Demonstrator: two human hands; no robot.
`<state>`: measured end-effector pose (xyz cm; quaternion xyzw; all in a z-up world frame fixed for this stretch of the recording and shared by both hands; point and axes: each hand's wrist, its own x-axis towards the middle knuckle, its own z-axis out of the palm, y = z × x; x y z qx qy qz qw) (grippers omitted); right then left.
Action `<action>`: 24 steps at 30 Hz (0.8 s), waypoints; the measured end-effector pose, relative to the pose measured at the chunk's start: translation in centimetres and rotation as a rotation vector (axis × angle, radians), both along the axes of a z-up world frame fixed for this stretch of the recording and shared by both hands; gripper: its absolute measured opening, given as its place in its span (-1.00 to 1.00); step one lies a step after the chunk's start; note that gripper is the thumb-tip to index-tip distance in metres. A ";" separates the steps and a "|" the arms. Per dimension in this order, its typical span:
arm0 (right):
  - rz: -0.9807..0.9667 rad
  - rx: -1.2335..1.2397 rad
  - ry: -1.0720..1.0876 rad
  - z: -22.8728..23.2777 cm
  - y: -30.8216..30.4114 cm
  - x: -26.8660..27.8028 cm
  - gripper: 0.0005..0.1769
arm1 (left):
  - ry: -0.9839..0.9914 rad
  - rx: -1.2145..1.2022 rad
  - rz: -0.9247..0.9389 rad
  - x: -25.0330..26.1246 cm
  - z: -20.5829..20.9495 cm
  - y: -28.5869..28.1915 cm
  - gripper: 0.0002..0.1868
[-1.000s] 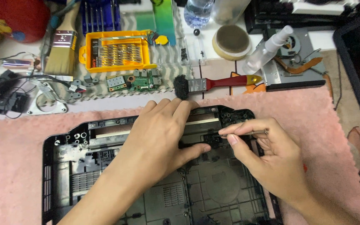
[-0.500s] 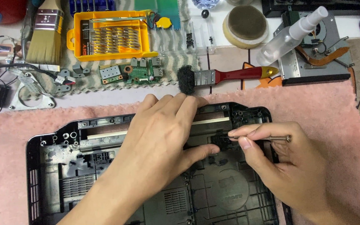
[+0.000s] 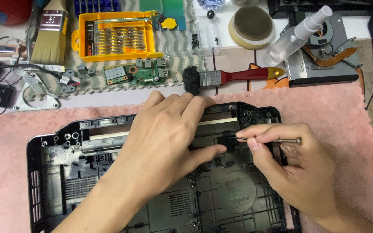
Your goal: The person uses a screwdriver to remove screws from the back of a disassembled laptop. They then lift the screen assembly, close the laptop, and proceed to remove small internal components, including a circuit board and a metal bracket, placing them on the workbench.
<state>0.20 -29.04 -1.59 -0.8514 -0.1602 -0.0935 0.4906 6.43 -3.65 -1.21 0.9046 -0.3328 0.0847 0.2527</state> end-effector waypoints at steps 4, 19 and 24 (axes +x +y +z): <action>-0.025 -0.063 -0.056 0.6 0.5 0.1 -0.78 | -0.015 0.002 -0.006 0.2 -0.3 0.2 -0.19; 0.060 -0.220 -0.136 1.1 0.7 0.0 -0.81 | -0.075 0.009 -0.027 0.2 -0.4 0.1 -0.13; 0.005 -0.159 -0.157 0.8 0.4 -0.1 -0.78 | -0.047 -0.016 -0.022 0.3 -0.4 0.3 -0.15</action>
